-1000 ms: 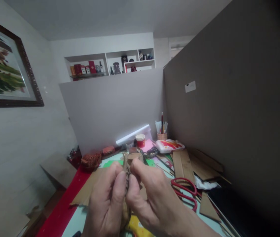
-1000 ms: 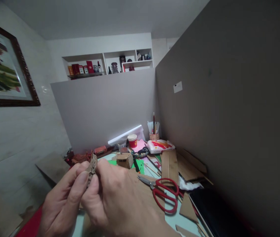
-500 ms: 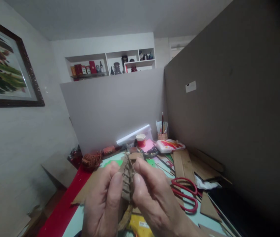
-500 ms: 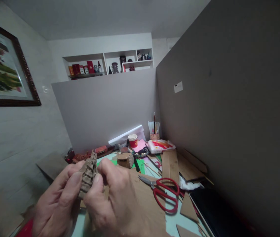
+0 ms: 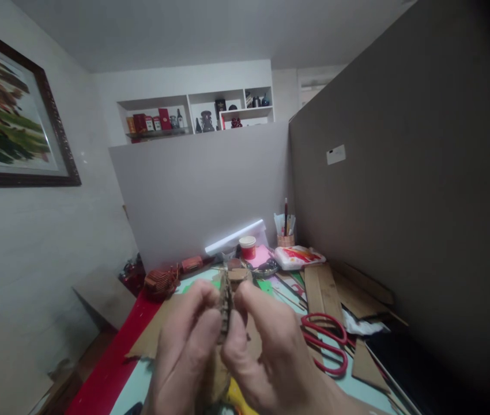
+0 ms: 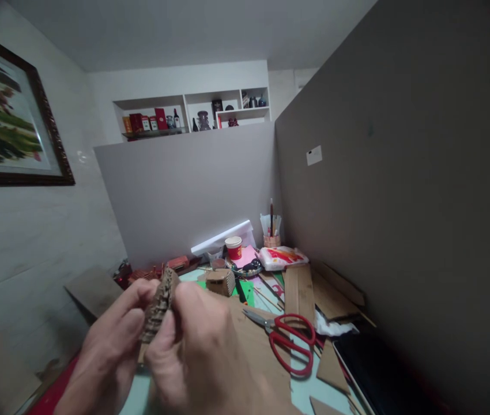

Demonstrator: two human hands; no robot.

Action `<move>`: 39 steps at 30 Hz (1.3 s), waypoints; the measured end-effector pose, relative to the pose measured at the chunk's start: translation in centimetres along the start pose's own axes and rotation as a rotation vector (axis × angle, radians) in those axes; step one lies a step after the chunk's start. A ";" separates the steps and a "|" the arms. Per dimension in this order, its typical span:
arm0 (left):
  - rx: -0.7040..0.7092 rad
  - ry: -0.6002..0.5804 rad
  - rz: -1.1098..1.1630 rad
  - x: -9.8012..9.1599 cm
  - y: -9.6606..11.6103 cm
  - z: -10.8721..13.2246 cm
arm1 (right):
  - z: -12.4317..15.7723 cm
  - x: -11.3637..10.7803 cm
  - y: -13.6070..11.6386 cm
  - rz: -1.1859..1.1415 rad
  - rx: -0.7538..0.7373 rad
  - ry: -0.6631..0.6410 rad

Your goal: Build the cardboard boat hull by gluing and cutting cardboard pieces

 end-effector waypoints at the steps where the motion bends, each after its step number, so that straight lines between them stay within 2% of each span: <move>1: 0.030 -0.003 -0.064 -0.1 0.3 0.0 | 0.1 0.0 -0.3 0.032 -0.040 0.015; 3: 0.073 0.009 -0.193 -0.3 0.7 -0.2 | 0.1 -0.1 -0.6 0.069 -0.083 0.028; 8: 0.059 -0.004 -0.294 -0.2 0.4 -0.7 | -0.1 0.7 -0.1 0.149 -0.047 -0.130; 17: 0.072 0.001 -0.217 -0.2 -0.3 -1.0 | 0.6 0.2 2.3 0.011 0.212 -0.085; 21: 0.008 0.023 -0.103 -0.6 -1.2 -0.9 | 0.7 0.4 2.9 -0.106 0.300 -0.100; 27: 0.050 0.025 -0.124 -0.4 -0.6 -0.6 | 0.3 0.4 2.2 -0.179 0.264 -0.134; 30: 0.030 -0.016 -0.045 -0.2 -0.9 -0.7 | 0.2 0.5 2.3 -0.125 0.322 -0.172; 33: 0.002 0.006 -0.019 -0.7 -1.3 -0.8 | 0.2 0.2 2.3 -0.053 0.352 -0.160; 36: -0.036 0.054 -0.033 -1.2 -1.7 -0.8 | 0.3 0.1 2.3 0.011 0.345 -0.190; 39: -0.057 0.002 0.011 -0.6 -1.8 -0.7 | 0.4 0.4 2.3 0.046 0.314 -0.253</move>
Point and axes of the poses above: each hand's wrist, its own z-axis away from the middle knuckle, its own x-axis out of the palm, y = z × x, the point moved 8 cm from there along -z, towards the middle knuckle, and after that the axes turned 1 degree about -x, right-handed, at the moved point
